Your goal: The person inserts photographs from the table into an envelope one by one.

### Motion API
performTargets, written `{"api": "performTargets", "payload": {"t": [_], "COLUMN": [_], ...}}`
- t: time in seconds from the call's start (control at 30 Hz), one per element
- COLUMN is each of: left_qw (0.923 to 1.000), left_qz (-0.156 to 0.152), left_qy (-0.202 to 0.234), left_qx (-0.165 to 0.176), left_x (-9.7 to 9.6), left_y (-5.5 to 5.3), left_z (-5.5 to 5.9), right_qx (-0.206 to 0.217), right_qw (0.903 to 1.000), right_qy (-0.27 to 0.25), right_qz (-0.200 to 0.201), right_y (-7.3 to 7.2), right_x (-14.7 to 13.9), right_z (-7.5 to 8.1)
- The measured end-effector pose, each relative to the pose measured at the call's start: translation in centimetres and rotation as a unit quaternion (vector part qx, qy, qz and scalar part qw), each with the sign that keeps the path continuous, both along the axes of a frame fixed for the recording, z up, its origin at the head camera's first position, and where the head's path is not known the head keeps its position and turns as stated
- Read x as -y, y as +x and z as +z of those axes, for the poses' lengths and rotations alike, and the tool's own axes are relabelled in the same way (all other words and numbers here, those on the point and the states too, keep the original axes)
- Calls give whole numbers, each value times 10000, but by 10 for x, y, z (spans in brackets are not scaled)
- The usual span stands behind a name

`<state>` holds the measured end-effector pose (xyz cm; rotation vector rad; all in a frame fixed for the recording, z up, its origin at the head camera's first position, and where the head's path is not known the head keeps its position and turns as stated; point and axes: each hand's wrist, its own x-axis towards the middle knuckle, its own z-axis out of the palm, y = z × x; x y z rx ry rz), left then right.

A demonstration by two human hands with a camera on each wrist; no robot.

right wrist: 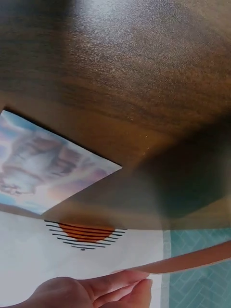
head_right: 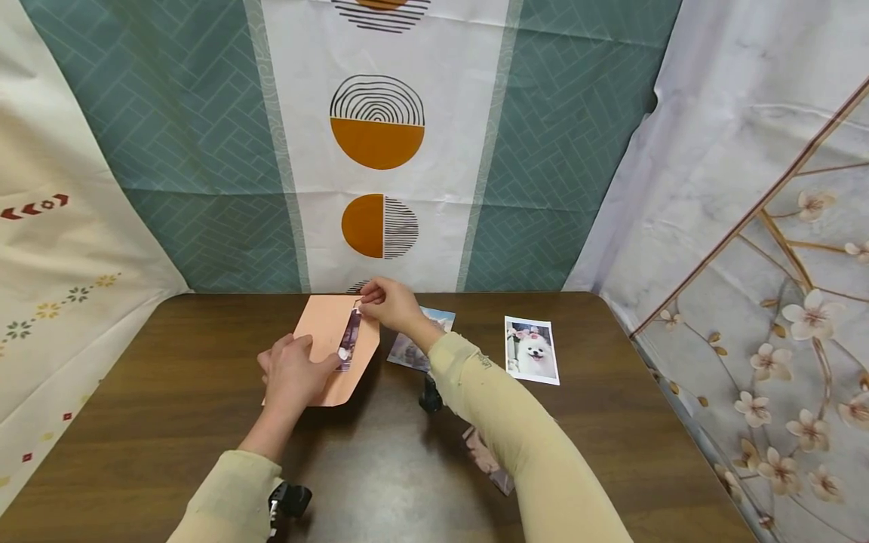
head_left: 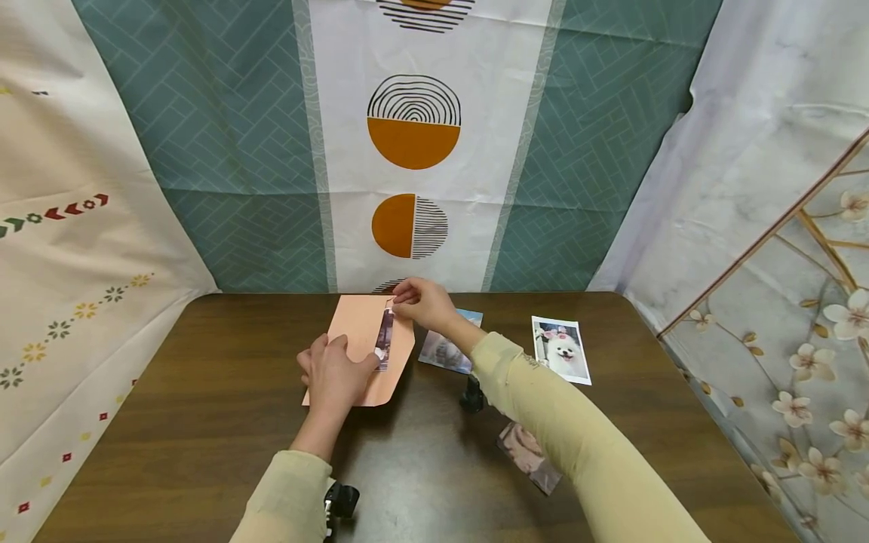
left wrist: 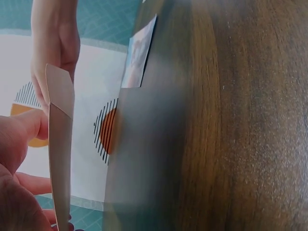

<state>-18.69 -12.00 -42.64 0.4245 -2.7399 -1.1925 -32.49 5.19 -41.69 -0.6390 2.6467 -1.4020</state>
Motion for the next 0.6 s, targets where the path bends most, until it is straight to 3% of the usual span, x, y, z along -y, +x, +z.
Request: {"api": "performTargets", "payload": {"t": [0.2, 0.4, 0.47, 0.6], "left_qw": [10000, 10000, 10000, 10000], "left_qz": [22, 20, 15, 13], "left_qy": [-26, -10, 17, 45], "left_qx": [-3, -16, -18, -15], "left_x": [-3, -5, -5, -7], "left_y": [0, -1, -1, -1], "left_z": [-1, -1, 0, 2], "right_qx": [707, 1504, 1622, 1540], "right_qw": [9953, 9728, 9673, 9702], "right_qy": [-664, -1763, -1952, -1872], "right_qz": [-25, 28, 16, -59], "right_y": [1, 3, 3, 1], "right_x": [-7, -5, -3, -1], "right_z": [-4, -8, -10, -14]}}
